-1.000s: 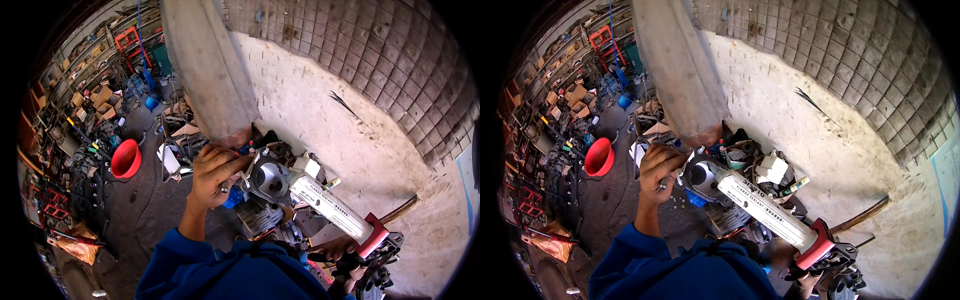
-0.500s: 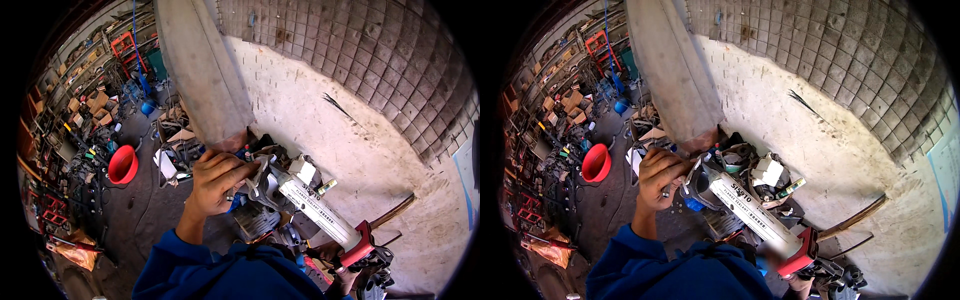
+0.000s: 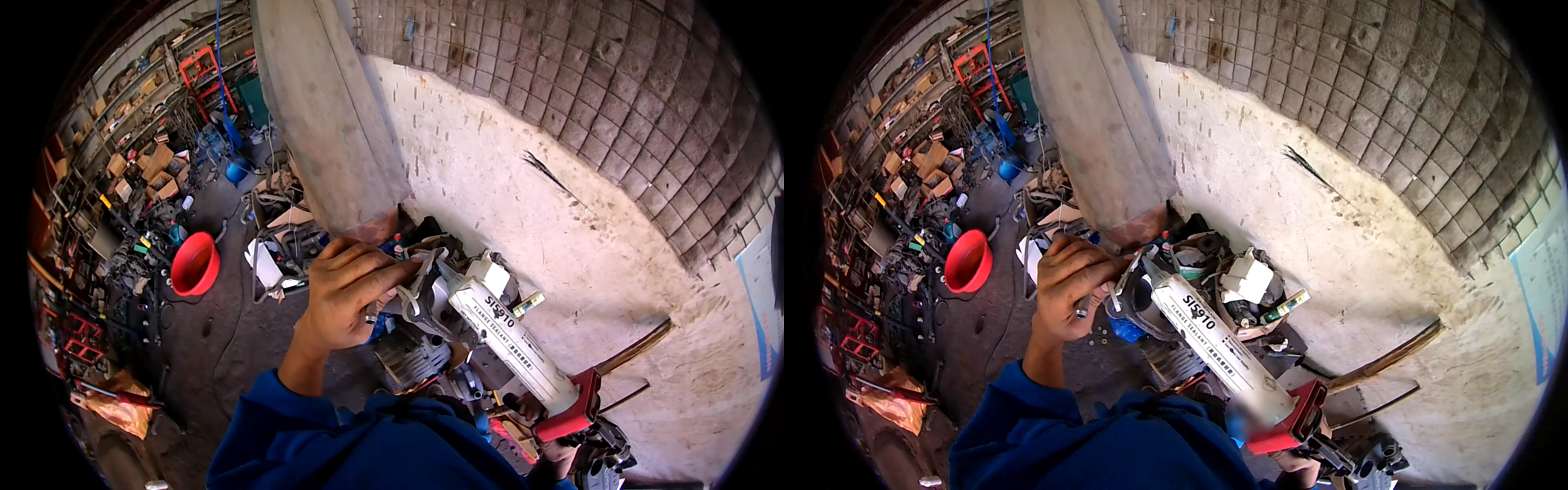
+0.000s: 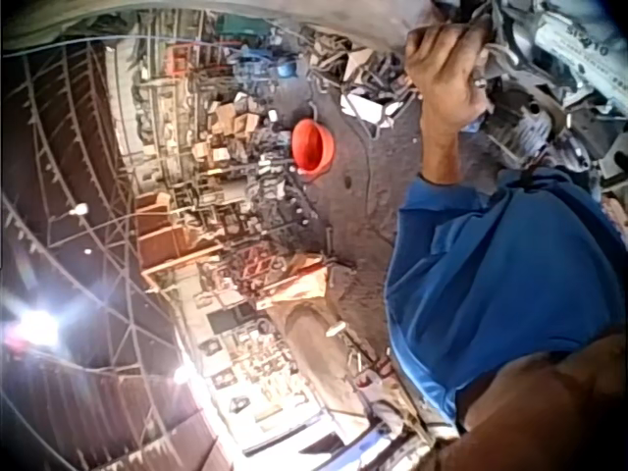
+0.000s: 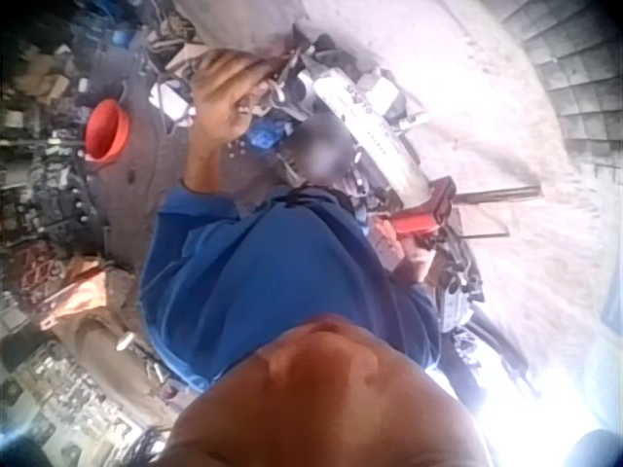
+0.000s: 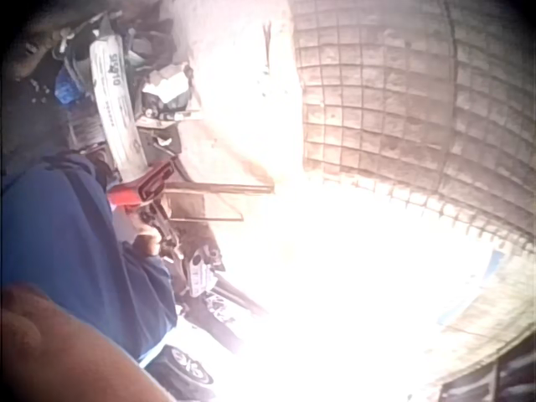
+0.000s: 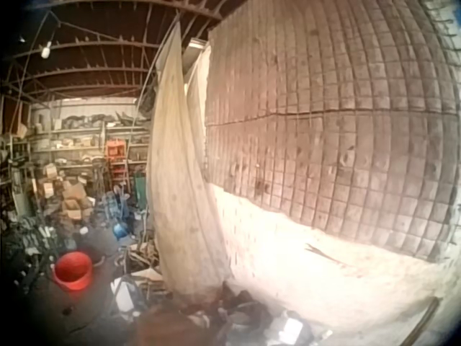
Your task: The person manipulates a metal housing and internal components by hand while standing in a workspace, turning the housing over and inserting a small metal pin or rod.
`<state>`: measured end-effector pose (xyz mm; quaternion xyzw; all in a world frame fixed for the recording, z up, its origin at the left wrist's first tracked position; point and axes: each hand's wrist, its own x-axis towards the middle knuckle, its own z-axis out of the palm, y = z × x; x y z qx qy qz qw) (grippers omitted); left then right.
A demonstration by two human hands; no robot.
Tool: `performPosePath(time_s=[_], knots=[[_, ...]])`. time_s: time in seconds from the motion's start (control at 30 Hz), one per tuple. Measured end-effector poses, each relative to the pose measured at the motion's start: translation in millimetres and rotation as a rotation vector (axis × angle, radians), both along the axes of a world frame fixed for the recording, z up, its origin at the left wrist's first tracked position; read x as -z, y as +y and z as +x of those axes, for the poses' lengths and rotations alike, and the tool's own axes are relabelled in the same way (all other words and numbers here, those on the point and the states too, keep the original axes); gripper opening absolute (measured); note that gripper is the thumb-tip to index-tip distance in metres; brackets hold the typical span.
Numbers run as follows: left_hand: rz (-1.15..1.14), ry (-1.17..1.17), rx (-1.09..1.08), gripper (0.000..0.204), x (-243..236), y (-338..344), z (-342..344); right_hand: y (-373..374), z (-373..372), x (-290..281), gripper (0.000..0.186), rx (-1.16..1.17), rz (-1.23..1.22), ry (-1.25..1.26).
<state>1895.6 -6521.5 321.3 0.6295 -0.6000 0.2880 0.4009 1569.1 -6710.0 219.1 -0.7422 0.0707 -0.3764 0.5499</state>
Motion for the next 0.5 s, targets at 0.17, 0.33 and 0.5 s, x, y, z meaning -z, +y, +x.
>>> performPosePath(time_s=[0.17,0.33,0.5], knots=[[-0.007,-0.017,-0.026,0.035,-0.6,0.2,2.9,-1.5,3.7,-0.2,0.039,0.000,-0.016,0.003],[-0.001,0.002,-0.029,0.029,1.8,0.7,2.8,-2.2,4.6,-0.2,0.038,-0.003,-0.015,0.004],[0.007,-0.012,-0.039,0.031,3.3,-0.7,3.9,-2.1,1.4,2.7,0.037,-0.001,-0.013,0.003]])
